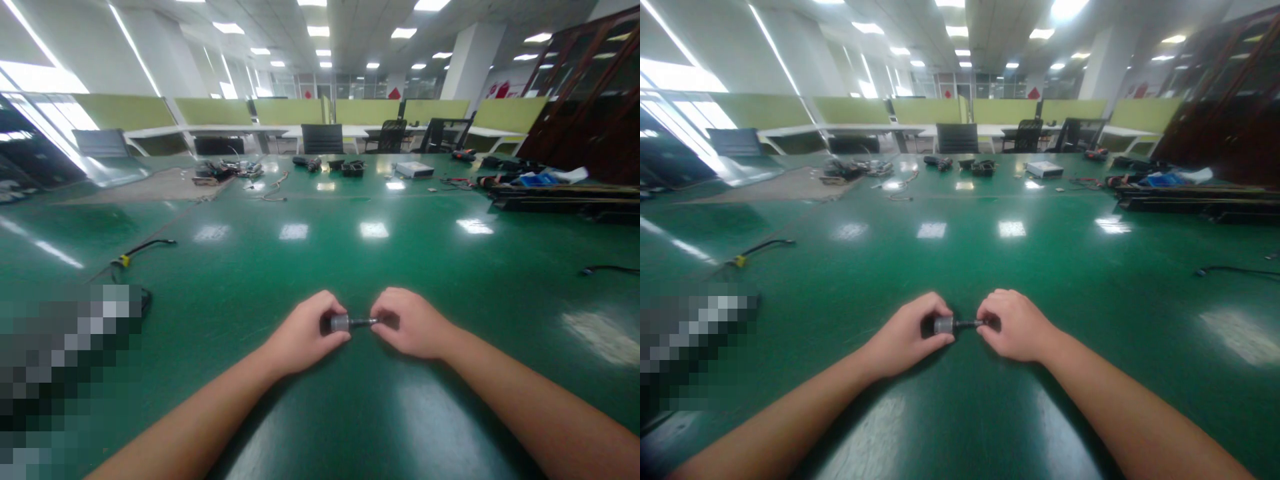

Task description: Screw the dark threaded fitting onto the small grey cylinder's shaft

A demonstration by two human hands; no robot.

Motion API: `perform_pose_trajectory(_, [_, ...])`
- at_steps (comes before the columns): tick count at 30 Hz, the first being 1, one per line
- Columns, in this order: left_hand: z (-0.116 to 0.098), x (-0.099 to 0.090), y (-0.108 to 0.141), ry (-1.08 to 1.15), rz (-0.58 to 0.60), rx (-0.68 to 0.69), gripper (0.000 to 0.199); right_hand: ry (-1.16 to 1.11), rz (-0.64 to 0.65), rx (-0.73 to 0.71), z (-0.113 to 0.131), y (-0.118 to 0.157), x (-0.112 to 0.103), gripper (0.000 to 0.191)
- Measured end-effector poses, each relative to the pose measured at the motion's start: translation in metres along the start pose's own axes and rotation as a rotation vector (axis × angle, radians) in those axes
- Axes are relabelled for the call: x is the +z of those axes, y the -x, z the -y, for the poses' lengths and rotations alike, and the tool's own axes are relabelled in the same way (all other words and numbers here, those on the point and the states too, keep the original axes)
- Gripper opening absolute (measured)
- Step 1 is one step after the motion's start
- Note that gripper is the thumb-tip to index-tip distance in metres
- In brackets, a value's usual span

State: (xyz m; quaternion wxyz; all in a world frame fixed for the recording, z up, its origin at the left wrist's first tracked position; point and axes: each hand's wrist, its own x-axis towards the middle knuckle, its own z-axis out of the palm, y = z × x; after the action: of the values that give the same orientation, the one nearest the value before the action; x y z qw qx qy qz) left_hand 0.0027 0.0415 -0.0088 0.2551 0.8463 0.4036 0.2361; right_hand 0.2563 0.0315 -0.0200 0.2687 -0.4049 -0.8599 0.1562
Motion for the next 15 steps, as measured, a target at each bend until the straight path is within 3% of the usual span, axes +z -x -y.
perform_pose_trajectory(15, [-0.002, -0.001, 0.0, 0.019, 0.002, -0.01, 0.023, -0.048, 0.034, 0.031, -0.018, 0.002, -0.018, 0.007])
